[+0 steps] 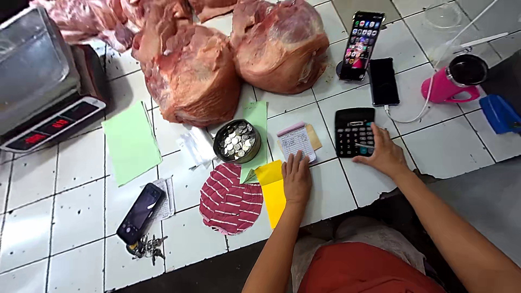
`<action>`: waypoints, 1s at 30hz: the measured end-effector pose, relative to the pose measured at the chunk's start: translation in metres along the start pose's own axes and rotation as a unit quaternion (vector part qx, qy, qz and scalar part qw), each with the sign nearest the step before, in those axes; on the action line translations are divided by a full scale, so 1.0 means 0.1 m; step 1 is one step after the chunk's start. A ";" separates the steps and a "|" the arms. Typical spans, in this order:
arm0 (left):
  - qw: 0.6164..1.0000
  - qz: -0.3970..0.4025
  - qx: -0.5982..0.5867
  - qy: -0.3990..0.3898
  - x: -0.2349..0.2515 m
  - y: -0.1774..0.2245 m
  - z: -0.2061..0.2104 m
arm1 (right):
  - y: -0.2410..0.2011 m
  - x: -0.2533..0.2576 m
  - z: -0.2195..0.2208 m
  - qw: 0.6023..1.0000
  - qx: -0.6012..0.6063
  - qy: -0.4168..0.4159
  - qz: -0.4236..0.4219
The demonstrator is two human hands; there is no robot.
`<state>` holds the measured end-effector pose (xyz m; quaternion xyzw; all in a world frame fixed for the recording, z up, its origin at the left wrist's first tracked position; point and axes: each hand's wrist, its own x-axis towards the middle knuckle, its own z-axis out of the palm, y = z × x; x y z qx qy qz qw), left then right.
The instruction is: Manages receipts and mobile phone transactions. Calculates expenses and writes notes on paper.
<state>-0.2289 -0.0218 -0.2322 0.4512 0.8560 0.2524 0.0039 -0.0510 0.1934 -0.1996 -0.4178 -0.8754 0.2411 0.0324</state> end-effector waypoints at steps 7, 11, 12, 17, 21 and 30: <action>1.000 0.003 0.007 -0.011 -0.03 0.01 0.00 | -0.13 0.37 -0.13 0.997 -0.026 -0.067 -0.022; 1.000 -0.002 0.016 -0.012 -0.04 0.00 0.02 | -0.19 0.43 -0.22 0.995 -0.053 -0.082 -0.014; 1.000 -0.002 0.017 -0.009 -0.03 0.00 0.02 | -0.19 0.43 -0.24 0.996 -0.049 -0.068 -0.019; 1.000 -0.004 0.018 -0.006 -0.03 0.00 0.04 | -0.17 0.47 -0.22 0.998 -0.041 -0.044 -0.017; 1.000 -0.003 0.018 0.002 -0.04 -0.01 0.05 | -0.19 0.48 -0.26 0.998 -0.039 -0.040 -0.018; 1.000 -0.006 0.024 -0.005 -0.03 -0.01 0.02 | -0.21 -0.47 0.20 0.978 -0.019 -0.115 -0.172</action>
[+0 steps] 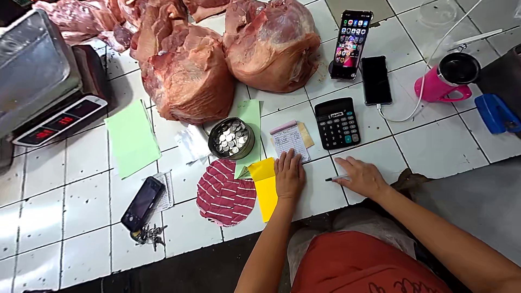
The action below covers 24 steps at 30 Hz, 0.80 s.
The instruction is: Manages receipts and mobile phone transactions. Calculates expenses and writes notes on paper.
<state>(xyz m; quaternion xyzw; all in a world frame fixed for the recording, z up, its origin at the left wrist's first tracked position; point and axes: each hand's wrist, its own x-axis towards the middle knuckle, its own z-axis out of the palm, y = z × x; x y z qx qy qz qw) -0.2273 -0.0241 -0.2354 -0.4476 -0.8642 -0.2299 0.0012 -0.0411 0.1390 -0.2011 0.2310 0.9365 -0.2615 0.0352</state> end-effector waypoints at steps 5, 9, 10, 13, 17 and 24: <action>1.000 -0.007 0.003 -0.004 -0.01 -0.01 0.00 | 0.06 -0.03 0.32 0.982 -0.049 0.175 -0.054; 1.000 -0.004 0.005 -0.003 0.00 0.00 0.00 | 0.08 0.04 0.34 0.974 -0.058 0.211 -0.068; 1.000 -0.003 0.005 -0.002 0.00 0.00 0.01 | 0.07 0.05 0.31 0.976 -0.050 0.201 -0.061; 1.000 -0.007 0.004 -0.007 0.00 0.00 0.04 | 0.01 0.11 0.11 0.985 -0.021 0.170 -0.027; 1.000 -0.002 -0.002 -0.003 -0.01 -0.02 0.06 | -0.04 0.31 -0.07 0.988 -0.015 0.151 0.029; 1.000 -0.005 -0.008 -0.008 0.00 -0.02 0.06 | -0.14 0.49 -0.03 0.989 -0.034 0.146 0.007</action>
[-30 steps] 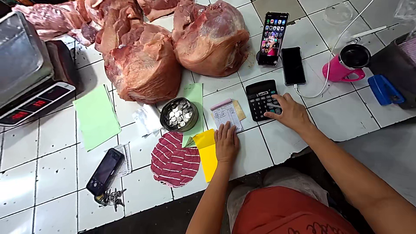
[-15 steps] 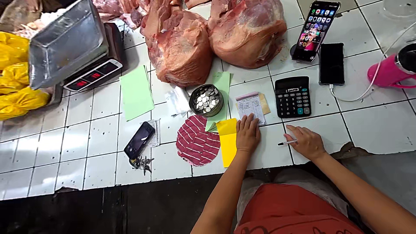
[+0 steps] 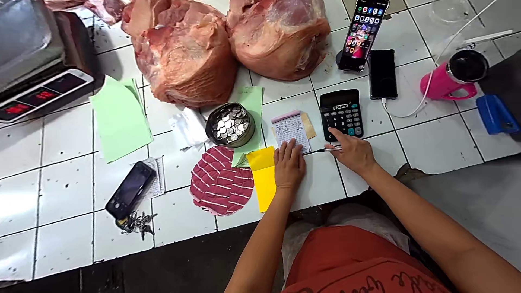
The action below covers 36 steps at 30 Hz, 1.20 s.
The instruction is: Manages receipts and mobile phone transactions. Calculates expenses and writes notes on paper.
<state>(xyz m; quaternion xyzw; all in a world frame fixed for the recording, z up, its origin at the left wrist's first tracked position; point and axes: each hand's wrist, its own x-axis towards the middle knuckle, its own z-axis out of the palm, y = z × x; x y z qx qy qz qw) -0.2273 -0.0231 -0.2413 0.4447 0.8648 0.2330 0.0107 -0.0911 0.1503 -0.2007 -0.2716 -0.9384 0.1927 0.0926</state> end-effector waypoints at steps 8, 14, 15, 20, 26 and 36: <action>1.000 0.002 -0.004 0.002 -0.01 0.00 -0.01 | 0.10 0.21 -0.18 0.997 0.005 -0.005 0.078; 1.000 0.004 -0.003 0.008 0.00 -0.01 -0.01 | 0.09 0.20 -0.20 0.998 -0.002 -0.004 0.069; 1.000 0.003 -0.002 0.005 0.00 -0.01 0.00 | 0.06 0.17 -0.17 0.998 0.000 -0.002 0.058; 1.000 0.001 0.002 0.009 0.00 -0.01 0.00 | -0.04 0.20 -0.12 0.997 0.000 -0.029 0.066; 1.000 0.000 0.007 -0.001 -0.01 0.01 -0.01 | -0.15 0.41 -0.08 0.994 -0.008 -0.075 0.074; 1.000 0.005 -0.003 0.007 -0.01 -0.02 0.01 | 0.33 -0.29 -0.13 0.996 -0.019 0.001 0.084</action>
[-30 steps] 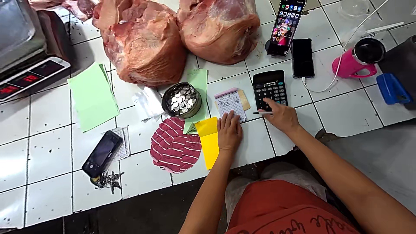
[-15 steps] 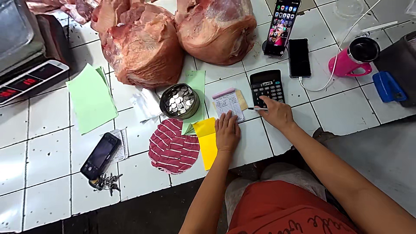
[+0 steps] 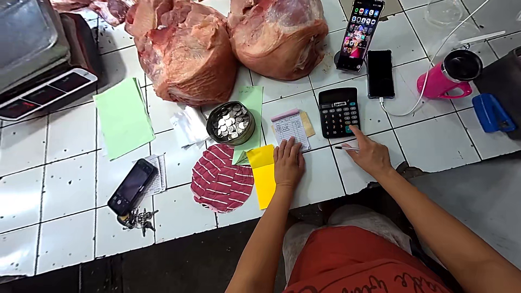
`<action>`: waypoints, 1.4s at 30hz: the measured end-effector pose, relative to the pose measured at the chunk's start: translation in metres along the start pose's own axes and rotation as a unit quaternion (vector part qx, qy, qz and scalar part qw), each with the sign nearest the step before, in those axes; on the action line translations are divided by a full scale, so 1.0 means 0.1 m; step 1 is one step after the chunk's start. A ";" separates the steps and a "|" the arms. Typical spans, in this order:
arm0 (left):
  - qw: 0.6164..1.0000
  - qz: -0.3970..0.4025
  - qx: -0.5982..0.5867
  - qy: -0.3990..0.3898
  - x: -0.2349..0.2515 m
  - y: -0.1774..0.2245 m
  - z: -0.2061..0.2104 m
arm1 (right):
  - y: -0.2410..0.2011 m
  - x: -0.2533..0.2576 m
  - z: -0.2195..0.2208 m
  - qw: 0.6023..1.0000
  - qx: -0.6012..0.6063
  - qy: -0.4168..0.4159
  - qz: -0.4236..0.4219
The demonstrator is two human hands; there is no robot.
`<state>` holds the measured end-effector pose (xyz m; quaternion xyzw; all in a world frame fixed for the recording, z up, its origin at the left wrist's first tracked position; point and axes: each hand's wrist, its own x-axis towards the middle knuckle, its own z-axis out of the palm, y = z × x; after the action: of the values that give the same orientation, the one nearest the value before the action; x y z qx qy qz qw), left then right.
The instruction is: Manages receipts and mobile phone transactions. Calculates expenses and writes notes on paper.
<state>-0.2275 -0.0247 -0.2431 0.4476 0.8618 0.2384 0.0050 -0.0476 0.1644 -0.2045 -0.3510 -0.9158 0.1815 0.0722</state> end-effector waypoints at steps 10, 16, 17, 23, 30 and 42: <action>1.000 -0.006 0.000 -0.007 0.00 0.00 -0.02 | -0.27 0.17 -0.47 0.988 0.030 0.133 -0.068; 1.000 -0.004 0.001 -0.007 0.00 0.01 -0.01 | -0.07 -0.09 0.03 1.000 0.000 -0.026 0.014; 1.000 -0.004 -0.001 -0.005 0.01 0.00 -0.01 | -0.07 -0.15 0.07 1.000 -0.002 -0.019 0.009; 1.000 -0.008 0.001 -0.015 0.00 0.02 -0.01 | -0.10 -0.45 0.22 0.996 0.006 0.031 -0.087; 1.000 -0.020 0.018 -0.012 0.02 0.07 -0.02 | -0.08 -0.31 0.37 0.986 -0.009 0.095 -0.137; 0.994 0.047 0.005 -0.099 0.34 0.20 0.02 | -0.09 -0.29 0.37 0.986 -0.005 0.099 -0.136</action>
<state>-0.2324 0.0118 -0.2298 0.5092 0.8362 0.1886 0.0774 -0.0409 0.1283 -0.2353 -0.2399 -0.9442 0.1293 0.1850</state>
